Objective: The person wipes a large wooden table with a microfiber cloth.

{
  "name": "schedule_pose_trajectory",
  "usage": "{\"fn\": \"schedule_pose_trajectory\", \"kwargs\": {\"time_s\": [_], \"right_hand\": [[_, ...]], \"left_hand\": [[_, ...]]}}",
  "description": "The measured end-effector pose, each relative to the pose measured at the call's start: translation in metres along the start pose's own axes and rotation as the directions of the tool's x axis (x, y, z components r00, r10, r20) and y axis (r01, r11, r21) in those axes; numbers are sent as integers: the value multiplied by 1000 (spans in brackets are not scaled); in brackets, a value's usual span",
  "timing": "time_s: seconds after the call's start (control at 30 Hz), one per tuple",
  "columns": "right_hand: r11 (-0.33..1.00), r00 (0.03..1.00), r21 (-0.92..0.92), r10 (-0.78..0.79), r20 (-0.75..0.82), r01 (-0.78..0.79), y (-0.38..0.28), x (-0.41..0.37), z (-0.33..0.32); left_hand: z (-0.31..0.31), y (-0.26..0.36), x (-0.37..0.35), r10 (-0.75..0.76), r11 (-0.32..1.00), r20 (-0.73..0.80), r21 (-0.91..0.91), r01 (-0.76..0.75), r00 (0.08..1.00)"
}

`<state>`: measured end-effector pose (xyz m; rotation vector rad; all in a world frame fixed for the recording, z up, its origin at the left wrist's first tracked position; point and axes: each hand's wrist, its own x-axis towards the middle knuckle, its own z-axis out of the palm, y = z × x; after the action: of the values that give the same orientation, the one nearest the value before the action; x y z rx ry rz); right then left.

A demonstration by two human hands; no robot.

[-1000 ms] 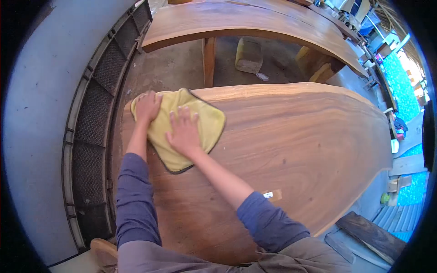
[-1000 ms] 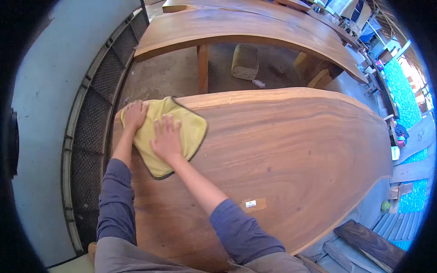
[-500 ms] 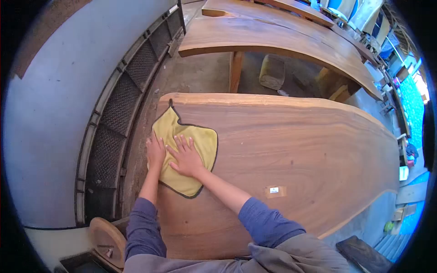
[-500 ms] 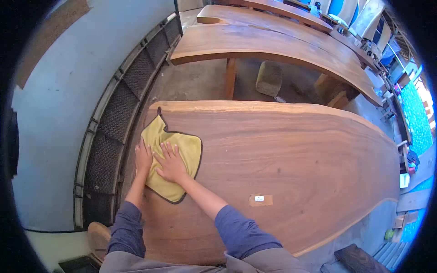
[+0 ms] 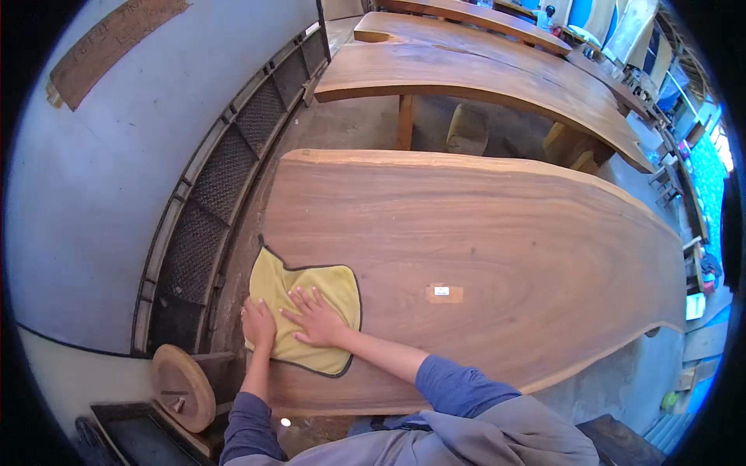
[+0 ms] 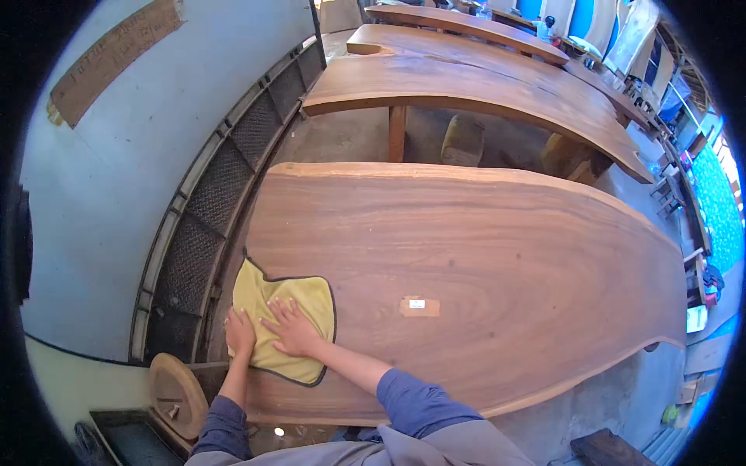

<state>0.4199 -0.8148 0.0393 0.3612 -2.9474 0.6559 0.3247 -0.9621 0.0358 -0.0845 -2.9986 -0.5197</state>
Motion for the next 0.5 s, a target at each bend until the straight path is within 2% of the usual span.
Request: {"fn": "schedule_pose_trajectory", "kwargs": {"time_s": [0.1,0.2,0.3,0.43,0.5], "right_hand": [[997,997,-12,-79,21,80,-5,-18,10],[987,985,-6,-160,70,161,-8,-53,37],[976,969,5,-217,117,218,-26,-83,56],[965,940,43,-261,222,258,-34,-120,59],[960,928,61,-281,246,274,-36,-125,54]], "left_hand": [[10,-19,-29,-78,991,-13,110,79,997],[24,-36,-76,-166,975,-16,145,166,986],[33,-68,-111,-206,949,-103,222,224,973],[36,-79,-143,-274,913,-137,273,302,952],[30,-76,-151,-376,868,-221,255,426,900]]}}
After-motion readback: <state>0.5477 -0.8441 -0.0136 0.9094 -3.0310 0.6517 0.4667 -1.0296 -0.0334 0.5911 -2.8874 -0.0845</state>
